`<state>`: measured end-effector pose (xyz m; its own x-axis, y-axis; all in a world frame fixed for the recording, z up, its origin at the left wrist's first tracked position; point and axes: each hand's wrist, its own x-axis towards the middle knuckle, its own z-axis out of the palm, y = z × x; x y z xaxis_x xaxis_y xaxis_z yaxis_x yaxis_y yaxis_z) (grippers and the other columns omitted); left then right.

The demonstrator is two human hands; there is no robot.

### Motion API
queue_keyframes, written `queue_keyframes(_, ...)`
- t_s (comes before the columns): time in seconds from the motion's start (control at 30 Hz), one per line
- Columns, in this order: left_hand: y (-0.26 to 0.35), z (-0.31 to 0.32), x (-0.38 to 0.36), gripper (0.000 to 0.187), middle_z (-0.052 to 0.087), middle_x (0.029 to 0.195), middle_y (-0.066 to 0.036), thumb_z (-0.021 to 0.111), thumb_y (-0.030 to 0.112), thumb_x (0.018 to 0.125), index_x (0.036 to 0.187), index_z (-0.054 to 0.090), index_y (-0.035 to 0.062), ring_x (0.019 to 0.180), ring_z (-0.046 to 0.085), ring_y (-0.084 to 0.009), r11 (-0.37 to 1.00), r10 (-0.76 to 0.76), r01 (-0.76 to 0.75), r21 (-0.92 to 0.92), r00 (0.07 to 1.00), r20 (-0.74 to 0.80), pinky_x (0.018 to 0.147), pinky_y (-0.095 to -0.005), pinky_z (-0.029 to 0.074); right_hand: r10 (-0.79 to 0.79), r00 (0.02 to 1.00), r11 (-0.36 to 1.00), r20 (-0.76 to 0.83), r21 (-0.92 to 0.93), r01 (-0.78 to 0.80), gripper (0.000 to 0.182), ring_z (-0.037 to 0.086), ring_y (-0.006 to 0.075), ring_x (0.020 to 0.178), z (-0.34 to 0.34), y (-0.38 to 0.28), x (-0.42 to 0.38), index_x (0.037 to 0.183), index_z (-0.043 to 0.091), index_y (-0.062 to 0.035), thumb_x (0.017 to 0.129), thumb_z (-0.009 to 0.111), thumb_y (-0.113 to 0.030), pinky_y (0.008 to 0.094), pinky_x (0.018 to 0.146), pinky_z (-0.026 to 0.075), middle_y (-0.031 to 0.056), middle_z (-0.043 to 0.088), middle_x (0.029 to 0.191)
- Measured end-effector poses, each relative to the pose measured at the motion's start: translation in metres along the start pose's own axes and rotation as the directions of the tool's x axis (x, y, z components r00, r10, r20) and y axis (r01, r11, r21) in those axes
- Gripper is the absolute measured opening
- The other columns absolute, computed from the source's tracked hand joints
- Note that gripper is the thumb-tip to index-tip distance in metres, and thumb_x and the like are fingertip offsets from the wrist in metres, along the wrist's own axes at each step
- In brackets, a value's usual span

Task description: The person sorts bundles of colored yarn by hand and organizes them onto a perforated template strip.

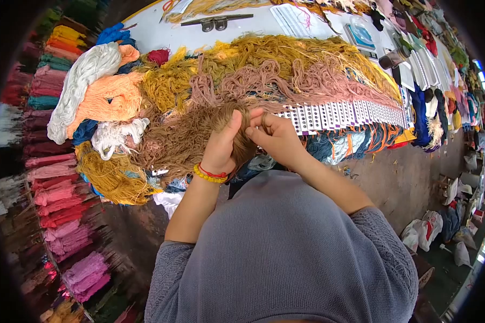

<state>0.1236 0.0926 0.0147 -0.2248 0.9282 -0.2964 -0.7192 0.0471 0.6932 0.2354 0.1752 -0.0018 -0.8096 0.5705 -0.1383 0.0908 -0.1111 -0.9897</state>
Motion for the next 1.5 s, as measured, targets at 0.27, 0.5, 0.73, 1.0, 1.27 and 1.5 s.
queue_keyframes(0.27,-0.003,-0.001,0.001,0.022,0.061,0.092,-0.008,0.054,0.013,0.084,0.098,0.058,-0.0037,0.084,0.057,-0.0123,0.979,0.141,-0.123,0.161,0.985,-0.103,0.075,-0.0262,0.046,0.070,0.996,0.994,-0.061,0.088,-0.065,0.007,0.042,-0.0001,0.053,-0.004,-0.004,-0.004,0.084,0.057,-0.0007,0.082,0.055,-0.007,0.0153,0.045,0.033,-0.0045,0.053,0.067)
queue_keyframes(0.5,-0.005,0.005,0.002,0.012,0.062,0.088,-0.006,0.055,0.001,0.080,0.090,0.060,-0.0031,0.079,0.058,-0.0116,0.932,0.264,-0.222,0.288,0.957,-0.117,0.071,-0.0236,0.046,0.011,0.994,0.993,-0.113,0.119,0.003,0.007,0.041,-0.0007,0.053,-0.006,0.001,-0.004,0.081,0.057,-0.0005,0.082,0.053,-0.006,0.0150,0.045,0.034,-0.0009,0.059,0.079)
queue_keyframes(0.73,-0.002,0.004,0.002,0.013,0.061,0.089,-0.010,0.053,0.003,0.082,0.091,0.058,-0.0035,0.080,0.059,-0.0156,0.981,0.165,-0.148,0.128,0.977,-0.133,0.071,-0.0275,0.048,0.038,0.991,0.958,-0.128,0.287,0.001,0.008,0.042,0.0002,0.052,-0.007,-0.006,-0.004,0.083,0.057,-0.0001,0.082,0.051,-0.006,0.0159,0.045,0.035,0.0013,0.062,0.090)
queue_keyframes(1.0,-0.004,0.006,0.002,0.014,0.061,0.093,-0.011,0.053,0.004,0.083,0.093,0.058,-0.0036,0.083,0.058,-0.0167,0.963,0.228,-0.204,0.177,0.965,-0.128,0.069,-0.0287,0.049,0.050,0.993,0.967,-0.103,0.255,-0.023,0.009,0.043,0.0008,0.052,-0.009,-0.005,-0.007,0.085,0.057,-0.0001,0.082,0.052,-0.006,0.0158,0.045,0.035,-0.0009,0.057,0.074)
queue_keyframes(1.27,-0.008,0.002,0.006,0.015,0.060,0.087,-0.010,0.052,0.005,0.083,0.094,0.057,-0.0035,0.080,0.058,-0.0171,0.950,0.273,-0.247,0.189,0.954,-0.126,0.072,-0.0284,0.048,0.024,0.991,0.997,-0.130,0.079,-0.014,0.007,0.041,-0.0004,0.055,-0.009,0.008,-0.007,0.083,0.057,-0.0003,0.081,0.057,-0.007,0.0149,0.048,0.034,-0.0042,0.053,0.069)
queue_keyframes(1.5,-0.002,0.003,0.005,0.017,0.058,0.074,-0.006,0.053,0.007,0.082,0.094,0.057,-0.0040,0.067,0.056,-0.0141,0.997,0.083,-0.082,0.012,0.988,-0.130,0.063,-0.0261,0.047,0.052,0.991,0.993,-0.122,0.107,-0.039,0.006,0.040,0.0018,0.051,-0.014,-0.005,-0.008,0.079,0.055,-0.0026,0.079,0.054,-0.008,0.0168,0.045,0.031,-0.0041,0.050,0.064)
